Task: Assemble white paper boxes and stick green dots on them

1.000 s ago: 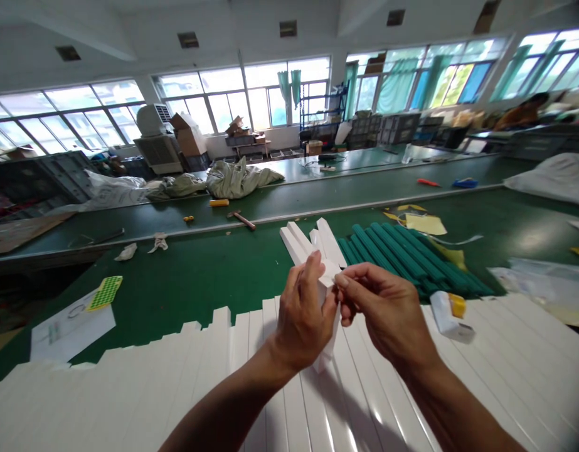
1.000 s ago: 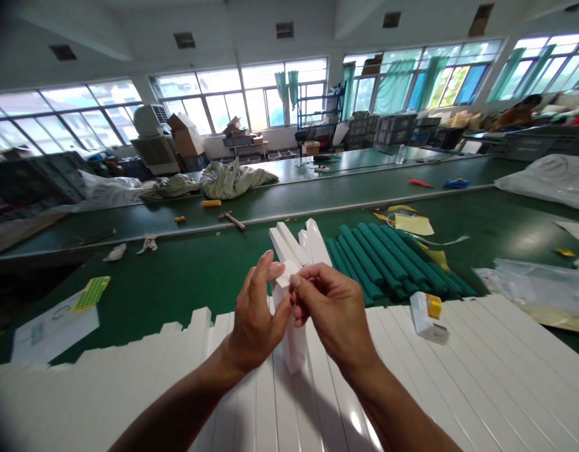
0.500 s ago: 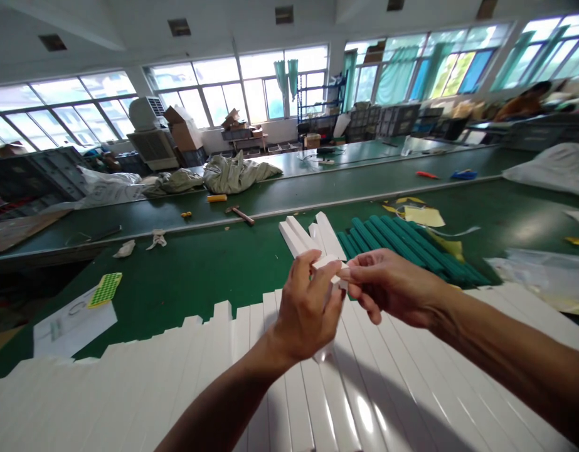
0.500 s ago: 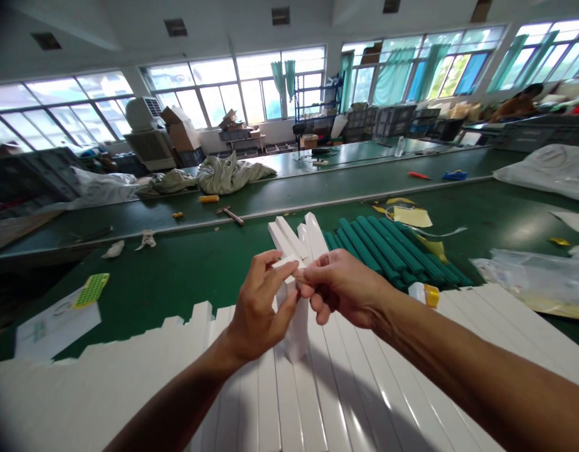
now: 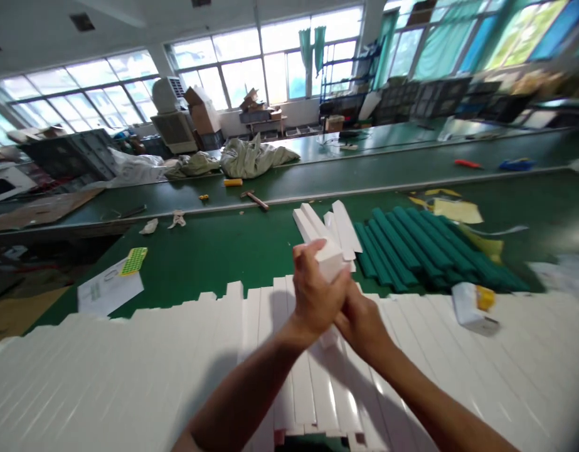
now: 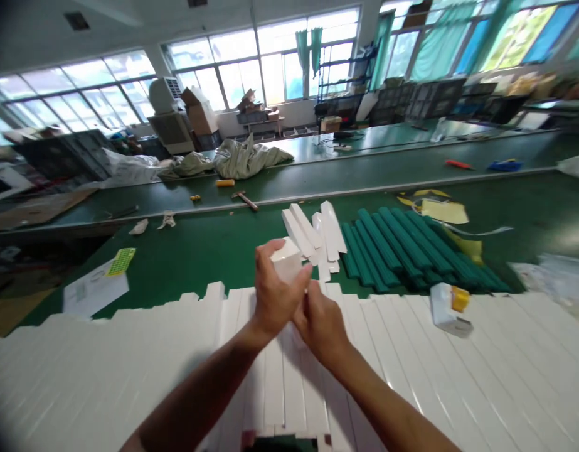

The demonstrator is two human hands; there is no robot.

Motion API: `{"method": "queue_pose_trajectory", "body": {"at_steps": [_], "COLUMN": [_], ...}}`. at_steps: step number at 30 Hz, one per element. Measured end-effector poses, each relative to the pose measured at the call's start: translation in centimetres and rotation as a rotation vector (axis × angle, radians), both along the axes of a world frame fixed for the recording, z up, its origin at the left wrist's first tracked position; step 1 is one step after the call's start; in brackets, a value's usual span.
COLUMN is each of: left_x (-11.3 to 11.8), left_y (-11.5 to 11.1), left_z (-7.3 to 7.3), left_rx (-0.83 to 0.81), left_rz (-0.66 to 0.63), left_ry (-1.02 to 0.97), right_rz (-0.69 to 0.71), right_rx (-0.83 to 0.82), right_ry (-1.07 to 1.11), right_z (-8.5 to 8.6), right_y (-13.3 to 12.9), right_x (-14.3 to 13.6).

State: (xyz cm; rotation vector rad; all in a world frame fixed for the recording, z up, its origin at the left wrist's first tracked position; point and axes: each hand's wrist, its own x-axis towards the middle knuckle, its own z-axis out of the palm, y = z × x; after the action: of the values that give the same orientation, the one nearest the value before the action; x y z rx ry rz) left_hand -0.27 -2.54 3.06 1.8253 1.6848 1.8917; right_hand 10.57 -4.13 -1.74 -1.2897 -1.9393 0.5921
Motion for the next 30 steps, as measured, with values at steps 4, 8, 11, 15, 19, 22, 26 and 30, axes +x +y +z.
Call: {"method": "queue_pose_trajectory", "body": {"at_steps": [4,8,11,15,19,22,26,30], "left_x": [-4.3,-10.1,-13.4,-16.7,-18.6,-17.7,-12.6,-6.5], "left_y": [2.9,4.7,4.7,4.0,4.0,6.2,13.3,21.5], "left_z": [0.0,-3.5,-7.4,-11.6,-13.4,-13.2,-13.4,-16.3], "left_rx": [-0.307,-0.791,-1.006,-1.16,-1.097,-0.959,-0.798,-0.721], "left_rz": [0.104,0.125,0.168,0.239,0.358,0.4,0.153,-0.119], "left_ry": [0.022,0.095,0.156,0.325,0.72,0.835,0.99,1.128], "right_rz": [0.212,-0.173,-0.477,-0.709,-0.73,-0.711,-0.692,-0.72], "right_rx": [-0.104,-0.276,-0.333,-0.474,-0.635,-0.66,-0.654,-0.617], "right_ry": [-0.17,-0.411,-0.515,-0.604,-0.621,-0.63,-0.643,-0.663], "right_z": [-1.2,-4.5,-6.8,-8.7,-10.8,-12.4,-13.7,-14.6], "right_y": [-0.1,3.9,8.6,13.8,16.7,17.7,18.1,18.3], "right_x": [0.7,5.3,9.9,14.2,16.1,17.1,18.3,18.8]}}
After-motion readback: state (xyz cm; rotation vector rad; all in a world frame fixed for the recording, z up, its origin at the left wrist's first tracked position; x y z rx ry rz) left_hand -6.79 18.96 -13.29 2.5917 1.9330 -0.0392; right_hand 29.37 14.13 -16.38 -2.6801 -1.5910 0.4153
